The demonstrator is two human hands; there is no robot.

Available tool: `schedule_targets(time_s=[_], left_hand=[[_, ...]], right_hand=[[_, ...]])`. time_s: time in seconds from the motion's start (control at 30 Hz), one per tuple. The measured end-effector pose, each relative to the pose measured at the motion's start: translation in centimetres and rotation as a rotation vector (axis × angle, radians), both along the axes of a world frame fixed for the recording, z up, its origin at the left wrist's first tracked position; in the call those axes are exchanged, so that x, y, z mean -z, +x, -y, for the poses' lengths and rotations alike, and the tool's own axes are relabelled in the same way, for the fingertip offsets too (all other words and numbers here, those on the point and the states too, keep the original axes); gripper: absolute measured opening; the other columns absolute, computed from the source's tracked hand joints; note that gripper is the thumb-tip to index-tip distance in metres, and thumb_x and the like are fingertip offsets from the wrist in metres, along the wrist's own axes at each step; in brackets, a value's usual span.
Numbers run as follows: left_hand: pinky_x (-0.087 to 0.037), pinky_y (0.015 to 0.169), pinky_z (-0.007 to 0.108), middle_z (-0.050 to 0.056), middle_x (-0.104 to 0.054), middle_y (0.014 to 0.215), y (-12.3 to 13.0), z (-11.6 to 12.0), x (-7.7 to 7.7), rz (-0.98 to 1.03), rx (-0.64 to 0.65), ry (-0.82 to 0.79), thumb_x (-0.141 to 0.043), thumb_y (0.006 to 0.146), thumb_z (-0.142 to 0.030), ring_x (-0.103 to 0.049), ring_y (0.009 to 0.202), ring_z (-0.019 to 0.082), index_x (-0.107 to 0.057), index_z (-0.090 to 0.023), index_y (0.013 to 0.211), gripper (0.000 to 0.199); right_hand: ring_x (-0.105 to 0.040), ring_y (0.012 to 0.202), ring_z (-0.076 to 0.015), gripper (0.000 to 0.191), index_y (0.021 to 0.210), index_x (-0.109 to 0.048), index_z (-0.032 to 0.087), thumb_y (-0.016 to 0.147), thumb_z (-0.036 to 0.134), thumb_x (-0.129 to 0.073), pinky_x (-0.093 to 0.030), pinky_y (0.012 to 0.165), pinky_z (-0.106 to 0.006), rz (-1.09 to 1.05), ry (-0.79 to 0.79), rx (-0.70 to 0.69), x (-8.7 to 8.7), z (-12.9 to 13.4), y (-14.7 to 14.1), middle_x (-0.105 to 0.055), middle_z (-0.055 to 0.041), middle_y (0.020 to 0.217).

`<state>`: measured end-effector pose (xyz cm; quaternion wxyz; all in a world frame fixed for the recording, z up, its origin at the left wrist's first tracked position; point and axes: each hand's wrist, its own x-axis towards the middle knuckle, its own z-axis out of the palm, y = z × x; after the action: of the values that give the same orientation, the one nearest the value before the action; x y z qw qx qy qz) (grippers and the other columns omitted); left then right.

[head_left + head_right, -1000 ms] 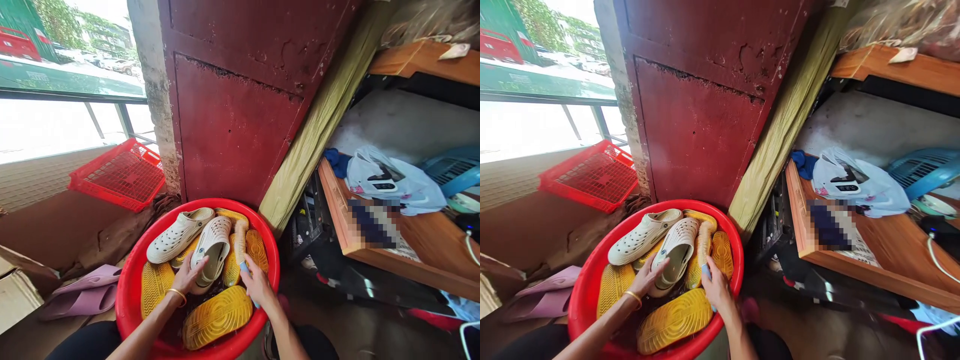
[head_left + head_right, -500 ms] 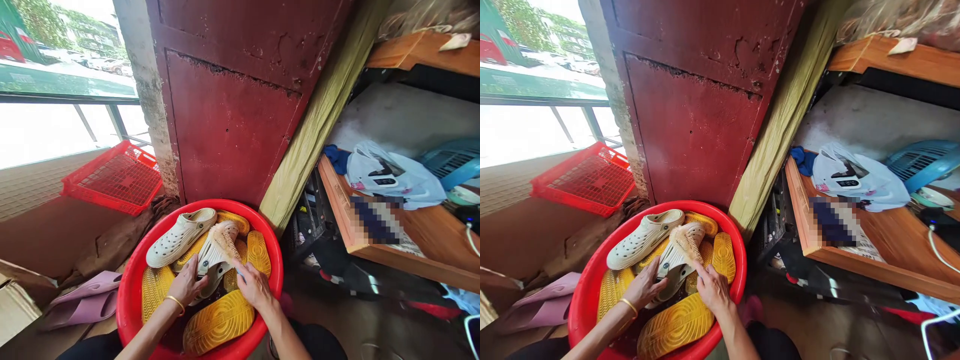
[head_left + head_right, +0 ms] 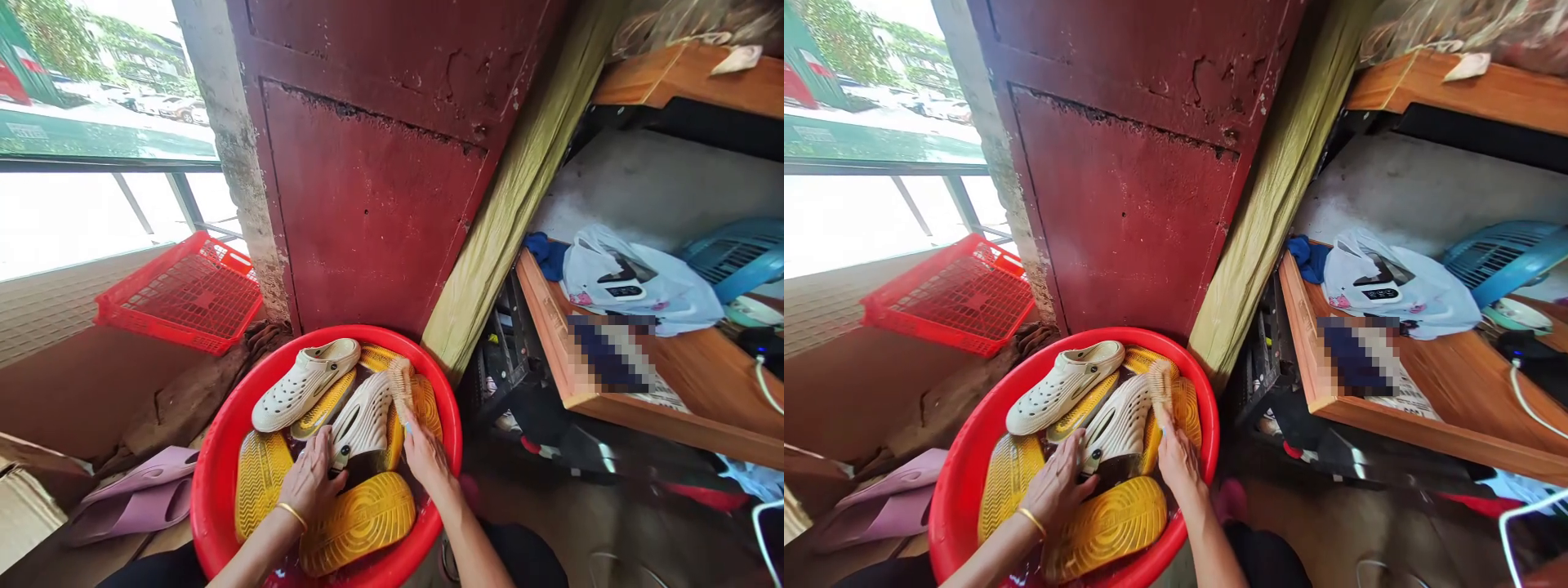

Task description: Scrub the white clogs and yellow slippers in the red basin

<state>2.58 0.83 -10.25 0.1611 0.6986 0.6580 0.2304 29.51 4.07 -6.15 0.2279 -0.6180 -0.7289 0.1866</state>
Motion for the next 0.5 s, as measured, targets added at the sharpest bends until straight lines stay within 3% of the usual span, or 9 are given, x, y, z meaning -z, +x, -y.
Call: schedule_targets(time_s=[0.1,0.27,0.43,0.5], left_hand=[[-0.041,0.117,0.049,0.024,-0.055,0.147,0.1,-0.2,0.6,0.032,-0.023,-0.009,-0.059,0.075,-0.034,-0.049,0.141,0.037,-0.041,-0.012,0.145,0.076],[-0.038,0.119,0.049,0.024,-0.050,0.153,0.8,0.3,1.4,-0.006,-0.062,-0.084,-0.059,0.073,-0.026,-0.045,0.145,0.038,-0.042,-0.010,0.147,0.078],[-0.036,0.120,0.048,0.023,-0.052,0.151,0.7,-0.3,0.5,0.095,-0.031,-0.019,-0.056,0.076,-0.030,-0.046,0.145,0.033,-0.044,-0.008,0.146,0.074],[-0.037,0.119,0.047,0.021,-0.056,0.148,0.5,-0.9,0.2,0.157,-0.055,-0.062,-0.054,0.077,-0.029,-0.050,0.141,0.032,-0.048,-0.010,0.144,0.070]], right_hand=[[-0.067,0.117,-0.0247,0.057,0.151,-0.051,0.021,0.096,0.017,-0.042,-0.051,0.104,-0.037,0.000,-0.038,0.033,0.2,0.1,-0.1,-0.070,-0.0110,0.131],[-0.069,0.114,-0.0242,0.059,0.154,-0.047,0.023,0.095,0.019,-0.043,-0.052,0.101,-0.036,0.005,0.032,-0.080,0.2,0.2,-0.4,-0.071,-0.0099,0.130],[-0.073,0.102,-0.0262,0.058,0.151,-0.052,0.022,0.093,0.016,-0.043,-0.054,0.093,-0.038,0.116,-0.019,0.036,0.7,0.1,-0.2,-0.077,-0.0117,0.115],[-0.073,0.103,-0.0262,0.058,0.150,-0.053,0.020,0.093,0.015,-0.042,-0.054,0.093,-0.038,0.079,-0.025,0.040,1.0,0.1,-0.5,-0.077,-0.0126,0.114]])
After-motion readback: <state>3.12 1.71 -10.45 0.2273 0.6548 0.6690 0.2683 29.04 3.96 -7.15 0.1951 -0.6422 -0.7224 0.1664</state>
